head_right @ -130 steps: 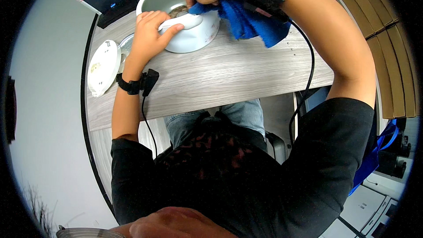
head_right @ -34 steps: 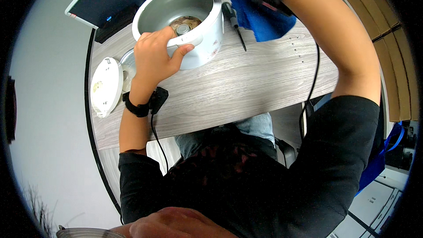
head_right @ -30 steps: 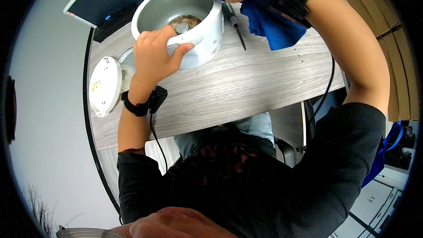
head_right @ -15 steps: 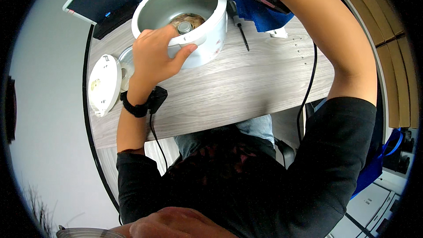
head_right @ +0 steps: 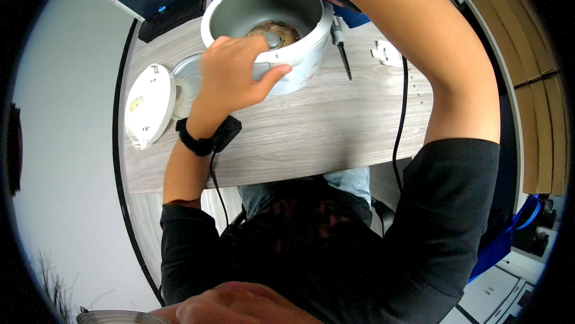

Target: The person wipes the exterior and interior of a white cylindrical appliance with a blue cloth, then wipes a circular metal lid. The person rotates the appliance to reach different sides and wipes the lid's surface and edges.

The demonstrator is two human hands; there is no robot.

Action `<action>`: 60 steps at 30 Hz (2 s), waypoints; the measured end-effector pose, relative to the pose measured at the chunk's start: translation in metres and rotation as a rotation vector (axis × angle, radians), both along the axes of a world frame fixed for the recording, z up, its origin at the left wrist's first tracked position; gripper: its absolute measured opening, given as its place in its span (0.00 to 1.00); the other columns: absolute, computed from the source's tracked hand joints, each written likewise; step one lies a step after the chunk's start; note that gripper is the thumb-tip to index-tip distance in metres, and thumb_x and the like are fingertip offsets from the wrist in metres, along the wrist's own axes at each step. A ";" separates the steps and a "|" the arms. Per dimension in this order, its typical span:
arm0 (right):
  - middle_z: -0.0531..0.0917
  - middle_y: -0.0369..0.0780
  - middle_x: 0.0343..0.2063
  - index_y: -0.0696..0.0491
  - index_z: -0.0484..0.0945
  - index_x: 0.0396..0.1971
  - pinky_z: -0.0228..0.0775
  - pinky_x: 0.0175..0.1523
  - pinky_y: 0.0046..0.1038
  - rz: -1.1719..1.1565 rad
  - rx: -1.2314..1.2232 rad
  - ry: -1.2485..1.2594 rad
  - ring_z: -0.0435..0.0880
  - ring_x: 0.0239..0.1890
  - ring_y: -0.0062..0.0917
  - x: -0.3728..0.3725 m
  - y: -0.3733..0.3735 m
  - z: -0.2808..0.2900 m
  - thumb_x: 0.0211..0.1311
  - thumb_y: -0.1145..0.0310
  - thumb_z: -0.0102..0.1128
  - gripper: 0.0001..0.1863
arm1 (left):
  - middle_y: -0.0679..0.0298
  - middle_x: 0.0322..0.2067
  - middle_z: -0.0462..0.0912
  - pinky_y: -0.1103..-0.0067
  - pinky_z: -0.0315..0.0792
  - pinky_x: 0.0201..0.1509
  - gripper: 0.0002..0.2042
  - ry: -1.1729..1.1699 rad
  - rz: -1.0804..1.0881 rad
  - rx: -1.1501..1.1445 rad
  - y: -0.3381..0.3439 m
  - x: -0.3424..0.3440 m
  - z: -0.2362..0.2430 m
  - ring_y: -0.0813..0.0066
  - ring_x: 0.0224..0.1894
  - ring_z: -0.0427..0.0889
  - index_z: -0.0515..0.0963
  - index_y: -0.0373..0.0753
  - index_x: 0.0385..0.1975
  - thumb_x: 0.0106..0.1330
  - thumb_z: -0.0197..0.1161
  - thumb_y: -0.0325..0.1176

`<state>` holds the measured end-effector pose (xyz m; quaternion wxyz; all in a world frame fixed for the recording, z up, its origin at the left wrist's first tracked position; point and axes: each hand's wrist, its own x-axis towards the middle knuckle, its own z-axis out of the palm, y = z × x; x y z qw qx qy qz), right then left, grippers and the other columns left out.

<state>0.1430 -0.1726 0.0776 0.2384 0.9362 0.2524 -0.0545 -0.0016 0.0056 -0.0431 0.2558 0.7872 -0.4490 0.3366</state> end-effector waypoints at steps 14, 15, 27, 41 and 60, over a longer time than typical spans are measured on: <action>0.85 0.50 0.53 0.58 0.89 0.40 0.80 0.55 0.39 0.027 -0.019 -0.053 0.85 0.55 0.44 -0.040 0.041 0.030 0.49 0.74 0.68 0.16 | 0.65 0.17 0.76 0.72 0.64 0.33 0.21 0.021 -0.010 -0.039 -0.002 -0.002 0.000 0.68 0.19 0.75 0.77 0.41 0.24 0.60 0.73 0.53; 0.85 0.50 0.53 0.59 0.89 0.40 0.80 0.55 0.39 -0.005 0.023 -0.042 0.85 0.55 0.44 -0.036 0.039 0.026 0.49 0.74 0.68 0.16 | 0.65 0.17 0.76 0.72 0.64 0.33 0.21 0.022 -0.014 -0.041 -0.003 -0.002 0.000 0.67 0.19 0.75 0.77 0.41 0.24 0.60 0.73 0.53; 0.83 0.50 0.53 0.60 0.88 0.41 0.78 0.57 0.41 0.089 0.112 -0.063 0.82 0.58 0.45 -0.022 0.054 0.002 0.50 0.75 0.68 0.16 | 0.63 0.18 0.78 0.72 0.66 0.33 0.22 0.049 0.003 0.017 0.002 -0.002 0.000 0.64 0.21 0.77 0.76 0.40 0.24 0.63 0.69 0.54; 0.84 0.49 0.49 0.60 0.88 0.37 0.78 0.55 0.40 0.423 0.104 0.057 0.84 0.52 0.46 -0.064 0.087 0.013 0.59 0.74 0.62 0.10 | 0.62 0.19 0.81 0.72 0.69 0.35 0.22 0.035 0.025 0.037 0.002 -0.001 0.000 0.64 0.21 0.79 0.79 0.39 0.25 0.63 0.69 0.55; 0.87 0.50 0.44 0.59 0.88 0.36 0.79 0.50 0.40 0.363 0.136 0.188 0.87 0.48 0.45 -0.097 0.084 0.034 0.56 0.73 0.65 0.10 | 0.58 0.42 0.76 0.70 0.73 0.53 0.30 0.137 0.105 -0.309 0.038 -0.006 -0.007 0.62 0.44 0.77 0.76 0.35 0.44 0.48 0.86 0.44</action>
